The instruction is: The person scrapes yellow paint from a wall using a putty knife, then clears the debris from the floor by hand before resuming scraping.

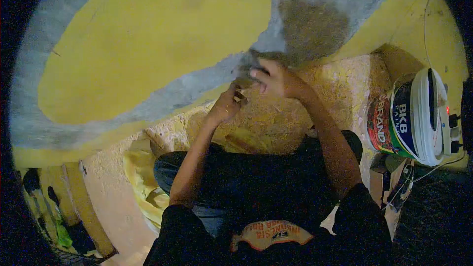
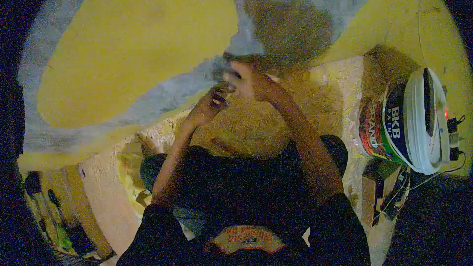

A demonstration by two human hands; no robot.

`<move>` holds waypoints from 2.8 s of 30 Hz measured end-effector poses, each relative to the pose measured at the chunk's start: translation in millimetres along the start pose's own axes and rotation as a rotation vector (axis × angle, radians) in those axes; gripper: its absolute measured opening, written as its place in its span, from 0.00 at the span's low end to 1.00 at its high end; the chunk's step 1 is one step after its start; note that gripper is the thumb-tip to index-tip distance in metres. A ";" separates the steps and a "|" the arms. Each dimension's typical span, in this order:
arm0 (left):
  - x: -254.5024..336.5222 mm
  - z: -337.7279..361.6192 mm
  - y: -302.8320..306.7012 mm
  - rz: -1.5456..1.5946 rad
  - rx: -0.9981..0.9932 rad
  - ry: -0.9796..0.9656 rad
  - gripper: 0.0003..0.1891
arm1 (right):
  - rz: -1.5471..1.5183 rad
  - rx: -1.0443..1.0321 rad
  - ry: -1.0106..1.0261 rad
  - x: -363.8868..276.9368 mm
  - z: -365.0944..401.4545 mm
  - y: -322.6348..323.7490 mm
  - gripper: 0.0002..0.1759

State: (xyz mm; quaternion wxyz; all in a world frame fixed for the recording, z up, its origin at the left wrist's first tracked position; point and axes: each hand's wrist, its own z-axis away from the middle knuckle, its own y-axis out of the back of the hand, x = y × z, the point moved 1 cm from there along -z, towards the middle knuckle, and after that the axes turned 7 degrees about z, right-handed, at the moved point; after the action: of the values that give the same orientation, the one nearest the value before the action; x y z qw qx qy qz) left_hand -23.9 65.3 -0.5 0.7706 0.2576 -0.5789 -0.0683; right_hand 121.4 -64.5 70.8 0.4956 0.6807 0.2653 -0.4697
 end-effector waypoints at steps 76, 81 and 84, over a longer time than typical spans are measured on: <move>-43.4 -28.2 -39.7 -0.039 -0.058 -0.059 0.23 | 0.355 -0.323 -0.039 -18.6 13.2 -14.0 0.18; -66.7 -35.3 -56.1 0.216 -0.026 -0.373 0.22 | 0.362 -0.444 0.041 7.9 15.4 -27.8 0.17; -26.7 -24.3 -37.6 0.084 -0.061 -0.057 0.21 | 0.850 -0.144 -0.119 35.7 15.5 -1.1 0.16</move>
State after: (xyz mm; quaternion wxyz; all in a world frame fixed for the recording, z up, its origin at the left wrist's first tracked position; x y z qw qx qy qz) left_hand -2.7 51.6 -46.0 0.7634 0.2074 -0.6088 -0.0609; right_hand 129.6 -82.1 37.1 0.7055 0.6650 -0.0354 -0.2424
